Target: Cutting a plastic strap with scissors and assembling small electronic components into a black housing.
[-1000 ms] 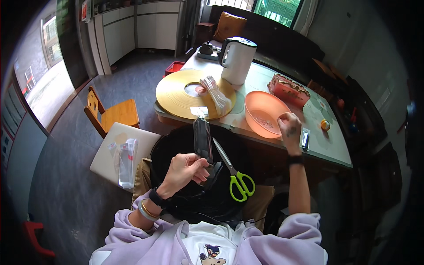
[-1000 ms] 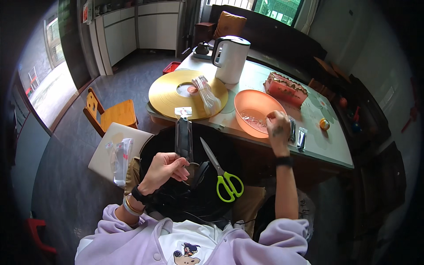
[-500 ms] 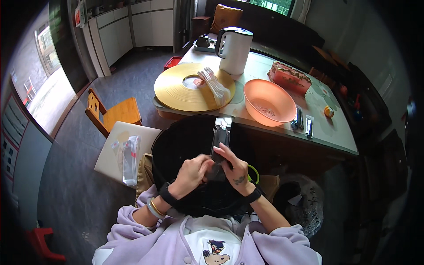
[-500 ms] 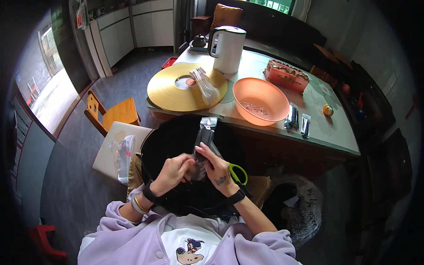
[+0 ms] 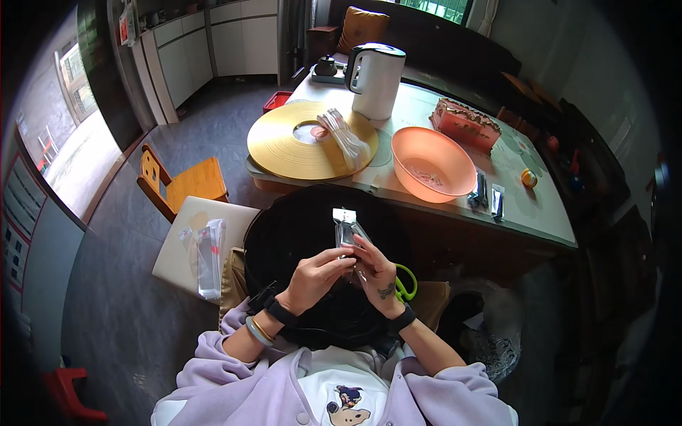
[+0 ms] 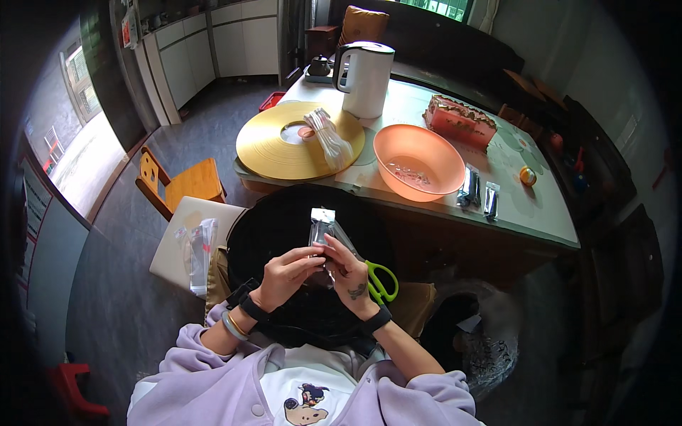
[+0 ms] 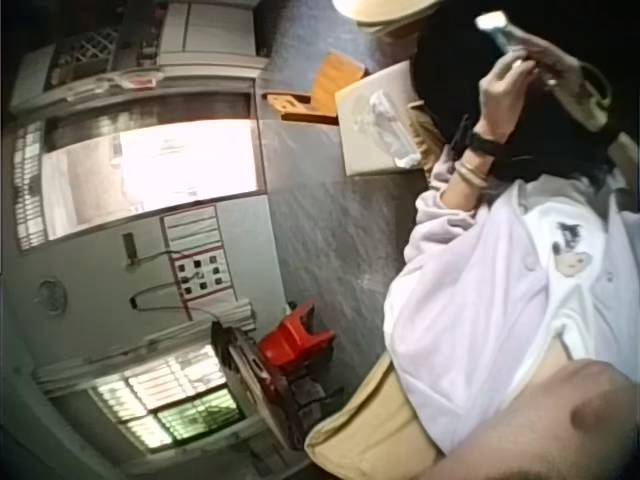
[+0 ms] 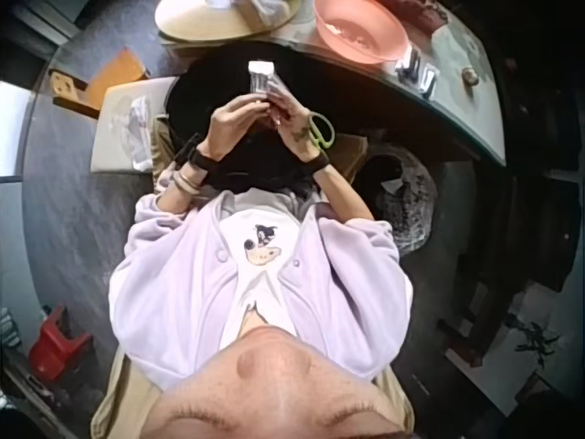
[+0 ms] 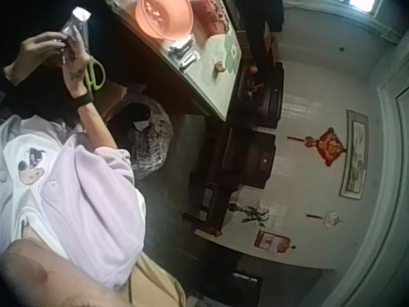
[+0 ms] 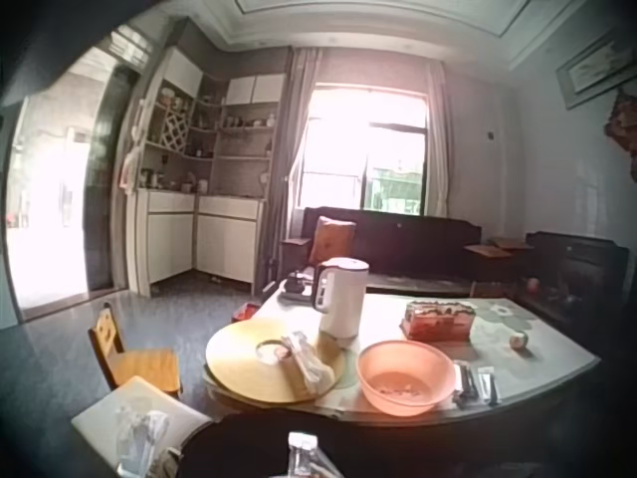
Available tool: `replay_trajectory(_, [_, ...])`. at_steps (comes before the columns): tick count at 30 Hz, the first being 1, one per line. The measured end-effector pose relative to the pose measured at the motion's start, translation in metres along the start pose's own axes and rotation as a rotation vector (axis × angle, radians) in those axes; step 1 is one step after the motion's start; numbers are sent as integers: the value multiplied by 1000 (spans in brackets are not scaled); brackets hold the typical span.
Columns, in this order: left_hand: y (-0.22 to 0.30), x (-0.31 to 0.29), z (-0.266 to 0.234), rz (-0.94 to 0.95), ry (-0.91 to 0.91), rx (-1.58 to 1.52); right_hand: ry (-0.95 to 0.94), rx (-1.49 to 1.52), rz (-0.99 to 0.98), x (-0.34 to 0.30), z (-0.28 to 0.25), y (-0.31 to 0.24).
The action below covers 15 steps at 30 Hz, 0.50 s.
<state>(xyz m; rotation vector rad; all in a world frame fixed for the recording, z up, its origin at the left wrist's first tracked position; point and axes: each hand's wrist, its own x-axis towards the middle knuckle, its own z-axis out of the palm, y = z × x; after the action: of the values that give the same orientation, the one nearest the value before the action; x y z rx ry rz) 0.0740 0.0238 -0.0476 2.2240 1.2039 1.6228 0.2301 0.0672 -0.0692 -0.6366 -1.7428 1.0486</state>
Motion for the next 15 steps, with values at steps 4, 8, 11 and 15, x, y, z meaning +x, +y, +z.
replay_trajectory(4, [-1, -4, 2, -61, 12, -6, 1, -89, -76, -6, 0, -4])
replay_trajectory(8, [2, -6, 3, -138, 12, -18, 17, -160, -180, -17, -7, 2])
replay_trajectory(11, [-2, -7, 3, -200, 9, -67, 33, -103, -142, -17, -8, 8])
replay_trajectory(15, [-3, -4, 3, -309, 26, -154, 130, 219, 86, -17, 0, 10])
